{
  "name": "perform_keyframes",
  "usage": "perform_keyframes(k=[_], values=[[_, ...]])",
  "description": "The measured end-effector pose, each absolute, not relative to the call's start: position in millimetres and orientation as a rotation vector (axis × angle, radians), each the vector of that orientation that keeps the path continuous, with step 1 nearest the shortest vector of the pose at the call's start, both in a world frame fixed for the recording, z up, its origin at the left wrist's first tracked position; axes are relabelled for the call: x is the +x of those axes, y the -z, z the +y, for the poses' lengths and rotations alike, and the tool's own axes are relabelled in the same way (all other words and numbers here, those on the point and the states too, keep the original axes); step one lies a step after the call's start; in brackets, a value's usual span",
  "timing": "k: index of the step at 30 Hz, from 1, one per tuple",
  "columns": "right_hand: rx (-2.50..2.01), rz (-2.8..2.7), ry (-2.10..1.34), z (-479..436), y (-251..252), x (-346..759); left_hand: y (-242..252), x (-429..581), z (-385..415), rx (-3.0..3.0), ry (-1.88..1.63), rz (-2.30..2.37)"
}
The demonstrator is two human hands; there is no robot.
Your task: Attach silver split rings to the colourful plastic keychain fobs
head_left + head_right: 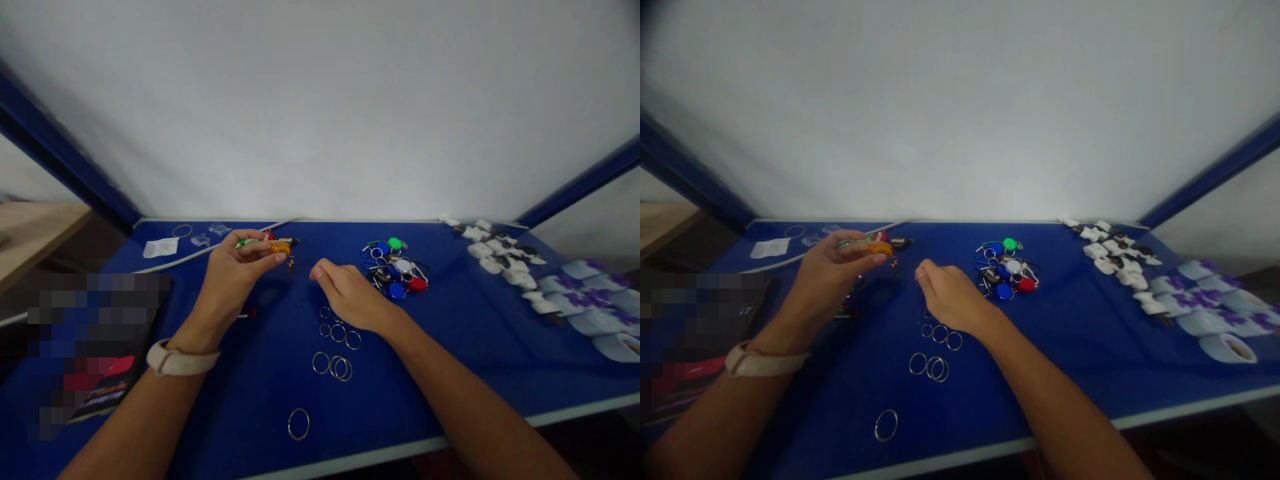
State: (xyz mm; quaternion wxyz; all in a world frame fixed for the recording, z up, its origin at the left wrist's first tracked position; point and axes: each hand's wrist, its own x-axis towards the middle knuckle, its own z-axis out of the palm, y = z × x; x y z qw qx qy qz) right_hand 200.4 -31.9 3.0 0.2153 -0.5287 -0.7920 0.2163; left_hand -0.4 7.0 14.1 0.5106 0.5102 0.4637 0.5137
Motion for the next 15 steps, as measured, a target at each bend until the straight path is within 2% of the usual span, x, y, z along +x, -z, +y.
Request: perform_keyframes(k=[6,15], values=[[-1.418,-2.310,-0.795,-25.0,-10.5,224.5,-6.6,-3.6,14.5,1.104,-1.260,1.057],[-1.384,-2.449,-0.958,-29.4,-19.2,228.8,-10.3,-2.6,10.1,1.228,-1.214,1.077]])
